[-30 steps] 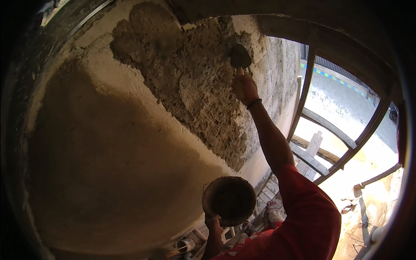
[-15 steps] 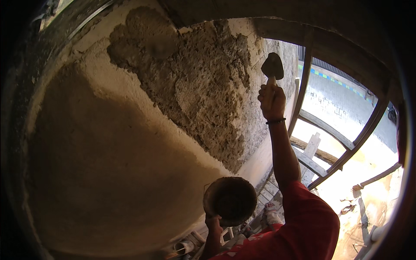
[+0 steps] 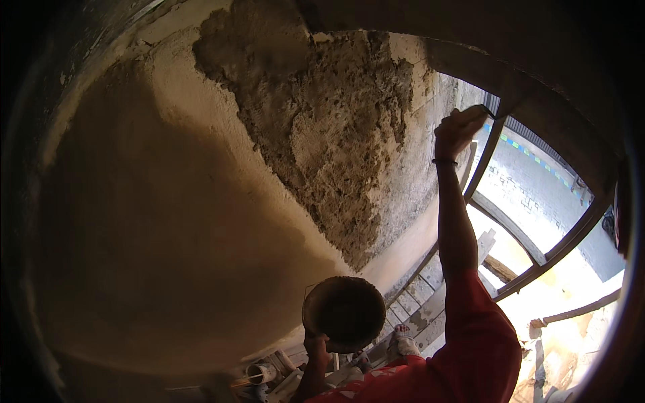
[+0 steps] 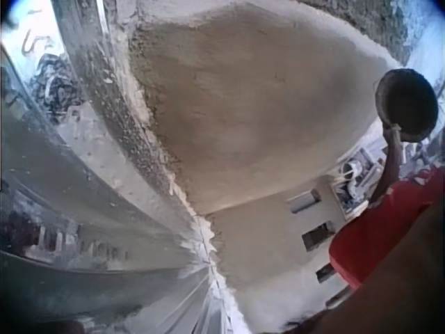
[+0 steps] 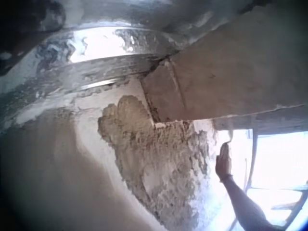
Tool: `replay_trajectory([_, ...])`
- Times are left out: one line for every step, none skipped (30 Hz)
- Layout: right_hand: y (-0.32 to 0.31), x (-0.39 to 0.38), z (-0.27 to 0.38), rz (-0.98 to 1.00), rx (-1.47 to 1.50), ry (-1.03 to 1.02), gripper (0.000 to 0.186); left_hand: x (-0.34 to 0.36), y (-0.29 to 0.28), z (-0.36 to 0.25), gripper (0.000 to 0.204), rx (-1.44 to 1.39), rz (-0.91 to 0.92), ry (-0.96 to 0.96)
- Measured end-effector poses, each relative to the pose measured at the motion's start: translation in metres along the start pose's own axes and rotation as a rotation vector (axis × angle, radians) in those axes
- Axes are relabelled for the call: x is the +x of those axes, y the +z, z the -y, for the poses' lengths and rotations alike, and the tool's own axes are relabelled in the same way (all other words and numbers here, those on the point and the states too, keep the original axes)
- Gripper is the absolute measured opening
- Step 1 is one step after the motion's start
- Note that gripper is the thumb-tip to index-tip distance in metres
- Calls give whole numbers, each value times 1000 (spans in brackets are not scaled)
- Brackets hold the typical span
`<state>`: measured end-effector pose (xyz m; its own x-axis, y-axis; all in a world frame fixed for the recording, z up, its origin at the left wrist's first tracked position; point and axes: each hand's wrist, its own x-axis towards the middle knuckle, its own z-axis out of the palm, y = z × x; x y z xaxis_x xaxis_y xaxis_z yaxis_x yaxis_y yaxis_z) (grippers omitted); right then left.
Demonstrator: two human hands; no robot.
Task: The person applies plaster to a rough wall using a trowel, taking mortar from a bucket and smoothing it over the surface while standing on a wooden scaffold.
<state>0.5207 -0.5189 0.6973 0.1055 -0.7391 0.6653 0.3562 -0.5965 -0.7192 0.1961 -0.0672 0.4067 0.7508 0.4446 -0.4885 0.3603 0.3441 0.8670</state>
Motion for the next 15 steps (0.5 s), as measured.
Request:
replay_trajectory([15, -8, -18, 205, -238, -126, 55, -11, 17, -14, 50, 103, -102, -142])
replay_trajectory([12, 3, -65, 622, -398, -406, 51, -17, 25, -4, 49, 123, -82, -159])
replay_trajectory([9, -37, -39, 704, -367, -415, 46, -17, 15, -8, 49, 131, -137, -132])
replay_trajectory([-3, -64, -22, 700, -266, -280, 45, -14, 10, -10, 49, 141, -162, -110])
replay_trajectory([-20, -79, -10, 682, -263, -369, 46, -2, -8, 9, 58, 68, -43, -110])
replay_trajectory([-43, -96, -19, 721, -280, -402, 46, -2, 0, 9, 57, 77, -52, -139])
replay_trajectory([-67, -114, -31, 761, -298, -431, 47, -9, 12, 1, 56, 92, -63, -172])
replay_trajectory([-91, -126, 0, 1011, -148, 82, 45, -14, 19, -9, 55, 103, -92, -191])
replay_trajectory([-116, -139, 27, 1099, -115, 620, 43, -18, 26, -15, 54, 91, -105, -176])
replay_trajectory([-132, -147, 41, 1169, -41, 881, 41, -20, 34, -20, 52, 80, -115, -157])
replay_trajectory([-158, -157, 31, 1374, 12, 800, 41, -21, 43, -23, 51, 69, -111, -141])
replay_trajectory([-180, -154, 43, 1497, -24, 885, 39, -18, 50, -18, 51, 55, -58, -133])
replay_trajectory([-187, -147, 68, 1737, -155, 908, 41, -12, 50, -16, 50, 38, -36, -102])
replay_trajectory([-202, -165, 34, 1870, 149, 1321, 40, -7, 51, -13, 50, 20, -14, -72])
replay_trajectory([-203, -168, 54, 2014, -35, 1144, 34, -5, 59, -12, 50, 8, 2, -56])
